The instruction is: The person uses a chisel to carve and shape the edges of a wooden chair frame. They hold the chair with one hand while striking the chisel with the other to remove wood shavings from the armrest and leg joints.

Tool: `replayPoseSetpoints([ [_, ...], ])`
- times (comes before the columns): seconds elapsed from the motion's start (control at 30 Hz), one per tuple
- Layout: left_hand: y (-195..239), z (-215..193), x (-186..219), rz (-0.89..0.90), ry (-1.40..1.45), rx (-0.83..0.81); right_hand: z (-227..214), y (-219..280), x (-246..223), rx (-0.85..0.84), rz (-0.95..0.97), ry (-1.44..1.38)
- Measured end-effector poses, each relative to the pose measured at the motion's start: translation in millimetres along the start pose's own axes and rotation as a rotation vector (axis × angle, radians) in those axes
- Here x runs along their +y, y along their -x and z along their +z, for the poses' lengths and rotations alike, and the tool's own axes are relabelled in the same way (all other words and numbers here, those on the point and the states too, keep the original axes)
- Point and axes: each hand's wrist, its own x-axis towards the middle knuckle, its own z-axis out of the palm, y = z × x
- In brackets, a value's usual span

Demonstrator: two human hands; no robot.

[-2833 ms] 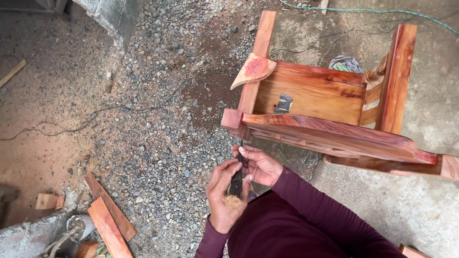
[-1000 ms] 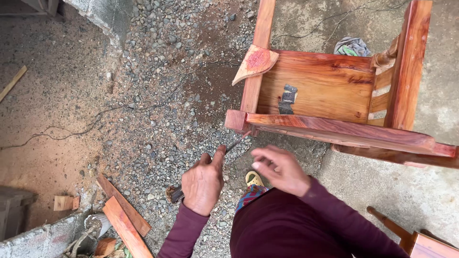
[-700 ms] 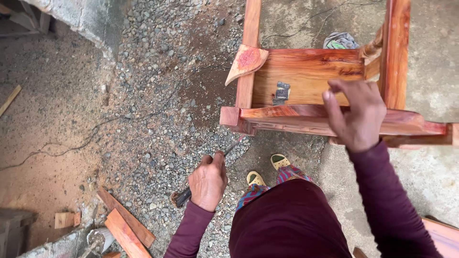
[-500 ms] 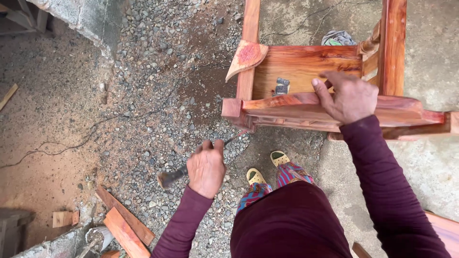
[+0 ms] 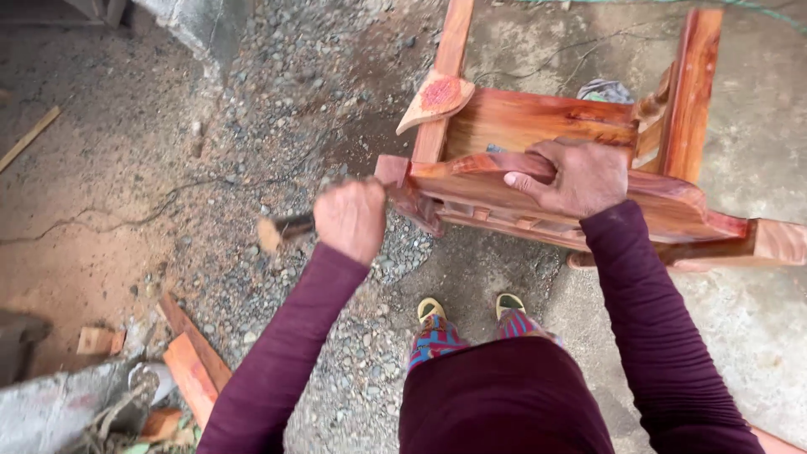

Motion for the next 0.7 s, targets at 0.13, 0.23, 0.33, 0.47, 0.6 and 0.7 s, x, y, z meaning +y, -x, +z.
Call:
replayPoseSetpoints([
  [0.13,-11,7,25,-0.017,-0.113,-0.031,-6,-3,2,-0.138,-0.004,0.07],
  [0.23,-15,15,38,-0.028,-0.121,-0.041,-3,-1,6,-0.15,-0.004,0.05],
  [0.33,-19,22,47,-0.028,-0.129,-0.048,0,2,8,-0.115,-0.024,0.01],
  [0.47,-24,31,50,-0.024,-0.16,-0.041,-3,1,4,-0.14,-0.016,0.031],
  [0.6,-25,39,55,-0.046,-0.188,-0.076,0,2,6,-0.146,-0.005,-0.014],
  [0.7,-24,44,58,-0.086,-0.211,-0.107,5,2,8,-0.055,-0.061,-0.005],
])
